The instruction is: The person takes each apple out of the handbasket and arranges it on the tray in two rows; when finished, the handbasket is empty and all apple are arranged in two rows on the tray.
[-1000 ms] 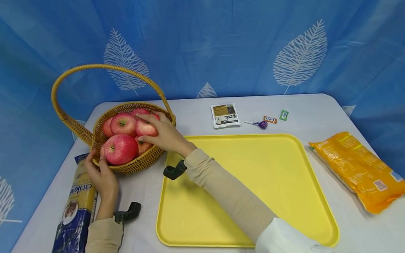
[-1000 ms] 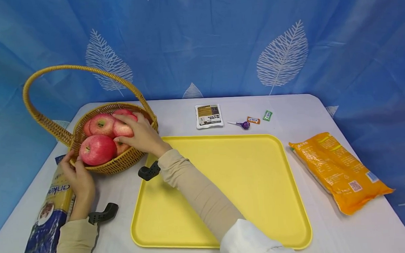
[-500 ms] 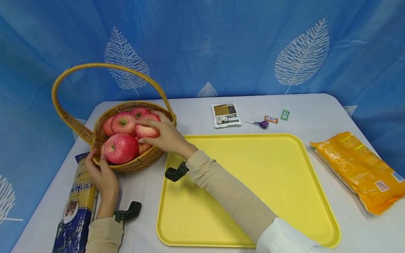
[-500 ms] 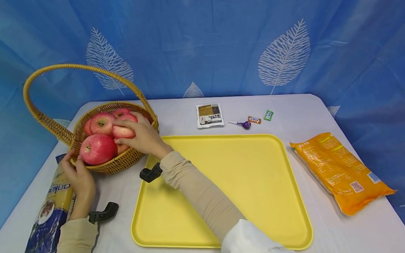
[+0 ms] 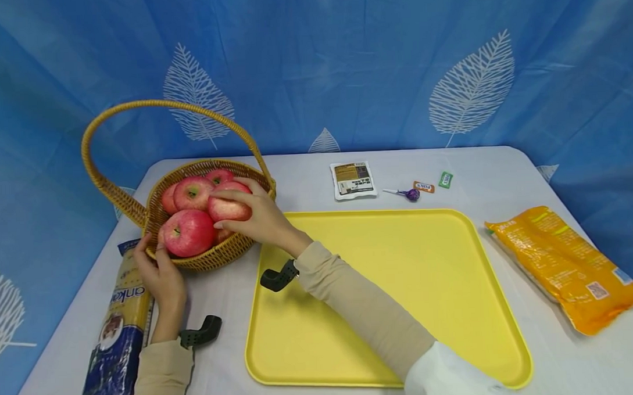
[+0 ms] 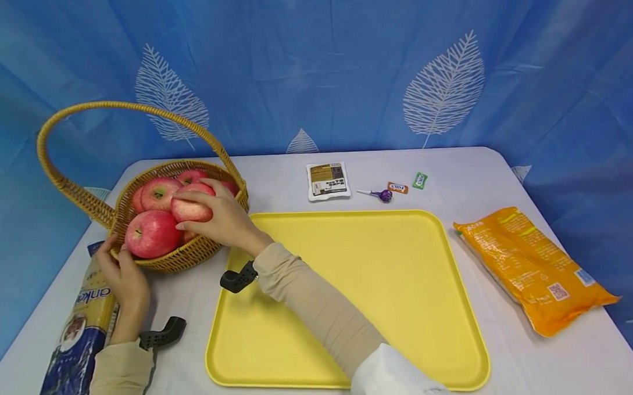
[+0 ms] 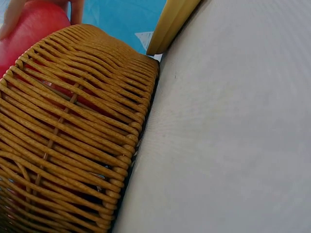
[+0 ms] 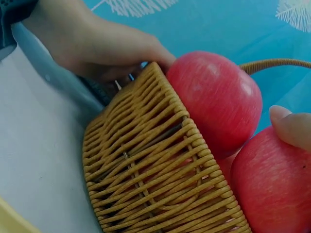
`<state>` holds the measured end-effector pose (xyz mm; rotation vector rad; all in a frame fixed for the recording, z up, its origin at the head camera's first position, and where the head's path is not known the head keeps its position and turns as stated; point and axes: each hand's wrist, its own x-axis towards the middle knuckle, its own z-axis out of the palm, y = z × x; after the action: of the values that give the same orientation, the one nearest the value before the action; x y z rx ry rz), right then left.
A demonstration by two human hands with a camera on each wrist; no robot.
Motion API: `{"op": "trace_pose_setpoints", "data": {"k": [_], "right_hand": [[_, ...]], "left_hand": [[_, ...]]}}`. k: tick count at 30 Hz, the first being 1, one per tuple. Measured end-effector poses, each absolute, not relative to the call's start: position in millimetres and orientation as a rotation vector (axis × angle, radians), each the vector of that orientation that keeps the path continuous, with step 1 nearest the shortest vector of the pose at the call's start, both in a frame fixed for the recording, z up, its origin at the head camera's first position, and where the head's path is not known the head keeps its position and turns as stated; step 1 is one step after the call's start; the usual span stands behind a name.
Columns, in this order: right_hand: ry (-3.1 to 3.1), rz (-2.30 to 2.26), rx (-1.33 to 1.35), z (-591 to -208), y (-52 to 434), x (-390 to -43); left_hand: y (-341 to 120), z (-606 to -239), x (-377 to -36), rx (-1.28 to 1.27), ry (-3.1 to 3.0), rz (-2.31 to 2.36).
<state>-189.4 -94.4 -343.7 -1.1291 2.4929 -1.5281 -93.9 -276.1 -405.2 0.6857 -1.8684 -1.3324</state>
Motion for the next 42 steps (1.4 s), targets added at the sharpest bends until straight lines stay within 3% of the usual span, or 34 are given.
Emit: {"op": "trace_pose_setpoints", "data": {"k": [11,25,42], "right_hand": [[2.443,-1.678,-1.13,-346.5,-79.9,-180.7],[2.364,-1.803,-1.115,-362.9,-48.4,-175.5],[2.45,-1.522,-1.093,-408.0,-24.1,-185.0]], "left_hand": [[-264.4,-388.5,-90.2,0.699,-1.876,-1.319],[-274.8,-410.1,-96.0,0.718,-1.881,-1.33],[-276.2,-406.2,-94.2,0.705,-1.893,-1.294]]}}
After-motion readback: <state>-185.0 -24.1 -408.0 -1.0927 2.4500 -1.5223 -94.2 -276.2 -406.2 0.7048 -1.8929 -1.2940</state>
